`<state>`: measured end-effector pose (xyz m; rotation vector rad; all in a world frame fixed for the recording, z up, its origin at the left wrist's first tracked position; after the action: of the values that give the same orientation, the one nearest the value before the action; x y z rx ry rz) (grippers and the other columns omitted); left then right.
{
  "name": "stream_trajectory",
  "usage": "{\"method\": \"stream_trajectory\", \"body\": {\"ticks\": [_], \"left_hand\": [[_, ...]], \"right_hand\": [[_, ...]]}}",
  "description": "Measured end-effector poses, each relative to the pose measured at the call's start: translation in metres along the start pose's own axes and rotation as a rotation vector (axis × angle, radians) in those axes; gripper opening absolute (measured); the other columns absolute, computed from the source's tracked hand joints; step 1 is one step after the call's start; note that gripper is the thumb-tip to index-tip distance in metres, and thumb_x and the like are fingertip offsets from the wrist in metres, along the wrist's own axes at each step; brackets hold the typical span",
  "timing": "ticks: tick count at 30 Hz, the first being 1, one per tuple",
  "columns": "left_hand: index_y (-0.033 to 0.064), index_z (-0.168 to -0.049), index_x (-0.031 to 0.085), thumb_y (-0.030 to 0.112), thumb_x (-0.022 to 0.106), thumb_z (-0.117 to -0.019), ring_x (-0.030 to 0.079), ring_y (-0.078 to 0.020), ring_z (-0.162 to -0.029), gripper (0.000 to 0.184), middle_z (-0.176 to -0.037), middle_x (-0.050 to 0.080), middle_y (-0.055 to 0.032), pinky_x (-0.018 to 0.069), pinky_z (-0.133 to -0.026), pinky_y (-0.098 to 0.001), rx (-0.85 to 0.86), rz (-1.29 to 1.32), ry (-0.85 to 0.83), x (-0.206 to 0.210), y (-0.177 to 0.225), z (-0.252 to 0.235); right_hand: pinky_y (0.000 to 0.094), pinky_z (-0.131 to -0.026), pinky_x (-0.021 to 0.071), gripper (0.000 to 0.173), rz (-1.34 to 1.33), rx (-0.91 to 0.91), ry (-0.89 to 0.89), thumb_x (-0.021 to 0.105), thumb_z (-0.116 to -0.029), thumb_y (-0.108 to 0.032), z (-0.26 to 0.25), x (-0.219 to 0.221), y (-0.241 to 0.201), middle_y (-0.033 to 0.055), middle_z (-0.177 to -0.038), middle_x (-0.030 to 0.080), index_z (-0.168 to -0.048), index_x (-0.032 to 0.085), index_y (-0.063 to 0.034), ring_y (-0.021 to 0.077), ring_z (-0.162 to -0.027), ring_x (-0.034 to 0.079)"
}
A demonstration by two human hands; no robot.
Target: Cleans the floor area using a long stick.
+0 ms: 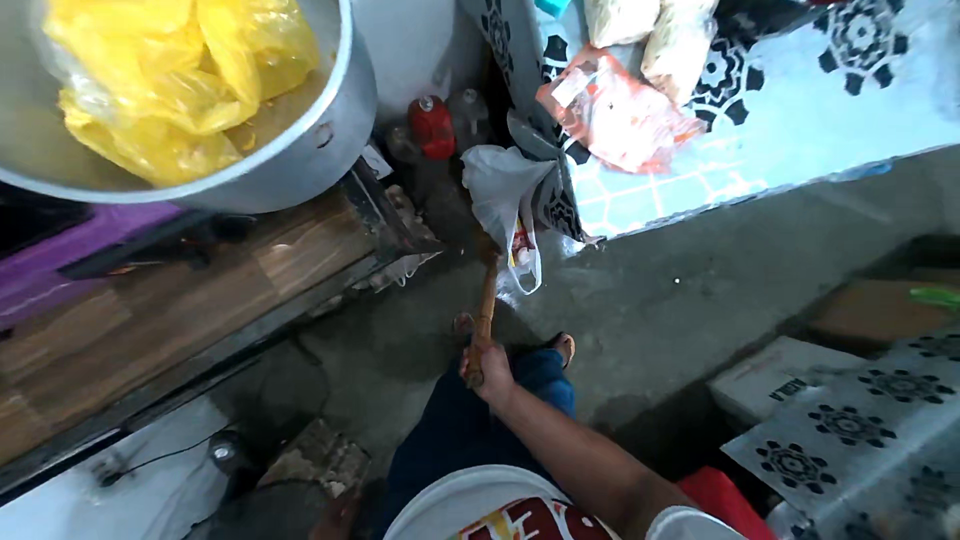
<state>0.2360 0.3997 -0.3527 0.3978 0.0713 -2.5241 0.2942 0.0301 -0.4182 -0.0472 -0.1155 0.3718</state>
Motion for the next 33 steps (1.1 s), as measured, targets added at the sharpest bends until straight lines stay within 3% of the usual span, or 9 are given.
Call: {"method": "stream_trajectory", "body": {"ticks": [4,9,12,15,18,22,24,26,33], "left_hand": [[-0.0004,-0.139,0.058,0.025,0.049,-0.1083,0.061,-0.0381,-0.117,0.040,-0.129,0.063,-0.0271,0.0461,-0.103,-0.0572,0.029,-0.015,0.001,0.004,0.025,-0.003],[0.0008,-0.141,0.056,0.028,0.051,-0.1086,0.061,-0.0403,-0.121,0.043,-0.130,0.063,-0.0265,0.0459,-0.105,-0.0589,0.107,-0.222,-0.024,0.005,0.093,0.002],[0.0018,-0.138,0.060,0.021,0.053,-0.1073,0.064,-0.0417,-0.116,0.037,-0.127,0.065,-0.0262,0.0485,-0.101,-0.0602,0.278,-0.370,0.110,-0.003,0.171,0.020],[-0.0017,-0.129,0.066,0.006,0.054,-0.1001,0.063,-0.0425,-0.120,0.032,-0.130,0.064,-0.0267,0.0505,-0.102,-0.0571,0.790,-0.470,0.316,0.008,0.287,0.079],[0.0028,-0.116,0.072,0.015,0.051,-0.0995,0.064,-0.0332,-0.116,0.029,-0.122,0.067,-0.0200,0.0520,-0.101,-0.0458,1.349,-0.538,0.430,0.048,0.405,0.139],[0.0054,-0.112,0.074,0.014,0.053,-0.1009,0.063,-0.0333,-0.116,0.025,-0.117,0.069,-0.0168,0.0499,-0.103,-0.0480,1.879,-0.831,0.261,0.146,0.546,0.203],[0.0045,-0.115,0.073,0.012,0.054,-0.1000,0.062,-0.0397,-0.120,0.025,-0.121,0.068,-0.0201,0.0460,-0.106,-0.0561,2.045,-1.073,0.115,0.198,0.603,0.222],[0.0034,-0.120,0.069,0.012,0.052,-0.1021,0.058,-0.0452,-0.125,0.026,-0.127,0.065,-0.0233,0.0406,-0.110,-0.0620,2.094,-1.336,0.023,0.238,0.650,0.226],[-0.0066,-0.116,0.065,0.002,0.052,-0.1006,0.057,-0.0515,-0.122,0.023,-0.125,0.063,-0.0287,0.0341,-0.108,-0.0709,1.986,-1.891,-0.002,0.293,0.747,0.228]], "right_hand": [[0.0363,-0.054,0.0588,0.030,0.049,0.114,-0.156,0.044,-0.1082,-0.016,0.053,-0.002,0.022,0.0132,-0.084,0.062,-0.135,0.037,-0.0061,0.0225,-0.060,0.065],[0.0300,-0.047,0.0526,0.037,0.199,0.034,-0.079,0.053,-0.1066,-0.015,-0.027,-0.047,-0.002,0.0141,-0.090,0.063,-0.140,0.043,-0.0053,0.0178,-0.055,0.059],[0.0357,-0.053,0.0532,0.054,0.311,0.020,0.006,0.055,-0.1051,-0.017,-0.027,-0.093,-0.015,0.0133,-0.091,0.057,-0.152,0.030,-0.0116,0.0207,-0.060,0.058],[0.0386,-0.053,0.0546,0.066,0.395,0.060,-0.064,0.056,-0.1034,-0.017,0.042,-0.120,-0.010,0.0142,-0.097,0.056,-0.156,0.016,-0.0163,0.0217,-0.060,0.059],[0.0343,-0.053,0.0536,0.062,0.373,0.143,-0.197,0.057,-0.1038,-0.018,0.074,-0.139,-0.012,0.0106,-0.096,0.056,-0.154,0.020,-0.0180,0.0180,-0.061,0.059],[0.0330,-0.058,0.0540,0.056,0.502,0.119,-0.260,0.060,-0.1032,-0.021,0.008,-0.163,-0.025,0.0117,-0.096,0.061,-0.151,0.035,-0.0103,0.0170,-0.064,0.060],[0.0420,-0.075,0.0566,0.056,0.634,0.039,-0.165,0.066,-0.0996,-0.021,-0.029,-0.192,-0.051,0.0175,-0.114,0.064,-0.149,0.043,-0.0091,0.0246,-0.085,0.065],[0.0523,-0.090,0.0567,0.060,0.668,-0.054,-0.069,0.069,-0.0968,-0.020,-0.048,-0.233,-0.081,0.0231,-0.130,0.063,-0.150,0.045,-0.0082,0.0352,-0.105,0.068],[0.0492,-0.072,0.0583,0.065,0.515,-0.115,0.106,0.062,-0.1004,-0.023,-0.012,-0.375,-0.140,0.0227,-0.118,0.064,-0.158,0.032,-0.0148,0.0318,-0.082,0.068]]}}
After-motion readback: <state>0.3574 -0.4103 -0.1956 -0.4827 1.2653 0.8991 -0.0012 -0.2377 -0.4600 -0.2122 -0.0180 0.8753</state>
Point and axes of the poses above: each hand's wrist, its own z-axis away from the middle knuckle, its own x-axis out of the palm, y = z × x, the point moved 10 cm from there along -z, towards the middle knuckle
